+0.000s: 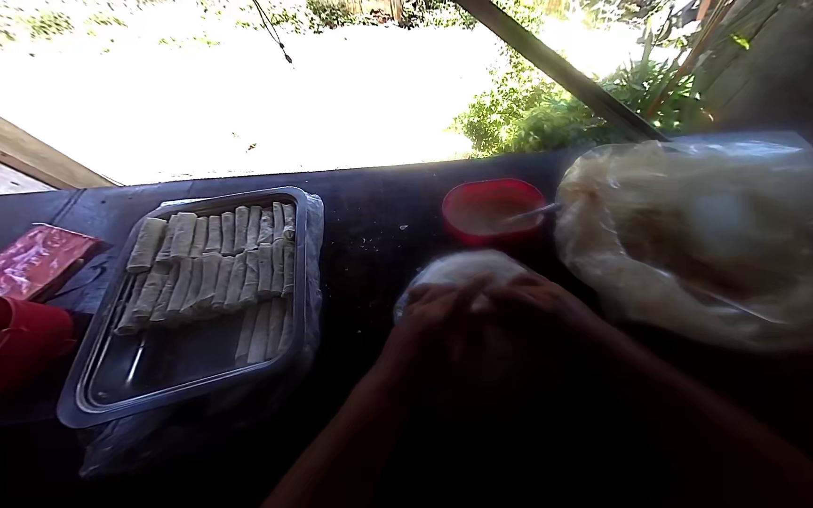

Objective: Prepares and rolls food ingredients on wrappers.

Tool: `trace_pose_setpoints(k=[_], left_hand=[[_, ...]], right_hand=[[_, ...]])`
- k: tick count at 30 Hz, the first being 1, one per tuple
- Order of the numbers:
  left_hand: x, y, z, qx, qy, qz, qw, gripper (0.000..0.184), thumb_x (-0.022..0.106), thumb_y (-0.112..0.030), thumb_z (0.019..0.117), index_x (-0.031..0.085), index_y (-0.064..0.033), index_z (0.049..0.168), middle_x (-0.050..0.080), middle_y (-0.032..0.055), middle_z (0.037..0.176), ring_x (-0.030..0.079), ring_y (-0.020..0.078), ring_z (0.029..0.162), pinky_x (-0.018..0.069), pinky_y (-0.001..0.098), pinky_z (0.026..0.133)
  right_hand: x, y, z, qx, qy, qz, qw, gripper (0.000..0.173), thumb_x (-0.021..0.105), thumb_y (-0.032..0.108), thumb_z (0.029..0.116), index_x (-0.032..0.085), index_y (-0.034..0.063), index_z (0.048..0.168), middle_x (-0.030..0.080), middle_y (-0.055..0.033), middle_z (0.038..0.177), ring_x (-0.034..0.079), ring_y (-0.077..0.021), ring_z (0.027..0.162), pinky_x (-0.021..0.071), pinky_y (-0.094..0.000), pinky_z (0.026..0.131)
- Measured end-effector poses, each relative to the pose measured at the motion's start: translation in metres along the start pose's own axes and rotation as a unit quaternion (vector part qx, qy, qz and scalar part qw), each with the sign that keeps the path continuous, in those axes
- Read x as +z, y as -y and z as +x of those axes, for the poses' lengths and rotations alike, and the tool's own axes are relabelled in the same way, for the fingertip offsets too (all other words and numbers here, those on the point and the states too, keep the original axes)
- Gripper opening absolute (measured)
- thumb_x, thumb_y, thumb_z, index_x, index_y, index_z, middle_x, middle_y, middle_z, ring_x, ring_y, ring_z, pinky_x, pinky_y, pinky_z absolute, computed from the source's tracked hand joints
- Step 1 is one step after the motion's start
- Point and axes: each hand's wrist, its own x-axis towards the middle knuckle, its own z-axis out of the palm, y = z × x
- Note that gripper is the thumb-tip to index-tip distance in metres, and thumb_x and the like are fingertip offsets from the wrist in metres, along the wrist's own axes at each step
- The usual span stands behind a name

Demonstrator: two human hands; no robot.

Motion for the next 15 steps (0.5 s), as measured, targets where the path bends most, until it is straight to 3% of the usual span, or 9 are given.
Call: trace_pose_setpoints(k=[3,6,8,12,15], left_hand=[[0.006,0.004,0.004,0.001,0.017,-0.018,1.0,0.053,0.06,-0.035,0.1015,0.05,-0.0169,0.151,0.075,-0.0086,0.117,0.067,0.0076,0.114,0.0456,0.0409,0.11],[0.011,0.007,0.001,-0.006,0.007,-0.027,1.0,0.049,0.059,-0.033,0.103,0.051,-0.0178,0.149,0.077,-0.0108,0.111,0.069,0.0054,0.108,0.0473,0.0406,0.109],[0.013,0.008,-0.001,-0.003,-0.004,-0.019,1.0,0.047,0.057,-0.034,0.1042,0.052,-0.0197,0.148,0.077,-0.0105,0.111,0.07,0.0065,0.105,0.0473,0.0418,0.107],[0.017,0.01,-0.002,0.018,-0.005,-0.005,1.0,0.041,0.051,-0.033,0.1072,0.054,-0.0243,0.147,0.075,-0.0136,0.119,0.067,0.0067,0.104,0.0447,0.0405,0.102],[0.016,0.009,0.0,0.022,0.012,-0.004,1.0,0.04,0.047,-0.032,0.1082,0.053,-0.0251,0.148,0.073,-0.0149,0.122,0.066,0.0066,0.104,0.0439,0.0402,0.1]], right_hand=[[0.0,-0.001,0.0,0.004,0.002,0.006,1.0,0.026,0.053,0.021,0.1077,0.066,0.0113,0.129,0.076,-0.0022,0.106,0.07,-0.0156,0.107,0.0542,-0.0337,0.102],[-0.009,-0.003,-0.006,0.03,0.025,-0.015,0.999,0.031,0.057,0.024,0.1049,0.065,0.0114,0.132,0.073,-0.0051,0.116,0.067,-0.0187,0.116,0.0532,-0.0349,0.104],[-0.014,-0.005,-0.011,0.058,0.025,-0.022,0.998,0.028,0.059,0.026,0.1037,0.069,0.012,0.125,0.071,-0.0054,0.118,0.065,-0.0184,0.116,0.0532,-0.0335,0.103],[-0.018,-0.006,-0.017,0.117,0.001,-0.033,0.993,0.023,0.06,0.032,0.1027,0.075,0.0145,0.103,0.071,-0.0018,0.103,0.065,-0.0148,0.105,0.0535,-0.0297,0.094],[-0.02,-0.002,-0.016,0.142,-0.003,-0.059,0.988,0.029,0.057,0.038,0.1038,0.075,0.0161,0.1,0.069,0.0012,0.086,0.064,-0.0147,0.088,0.0526,-0.0325,0.082]])
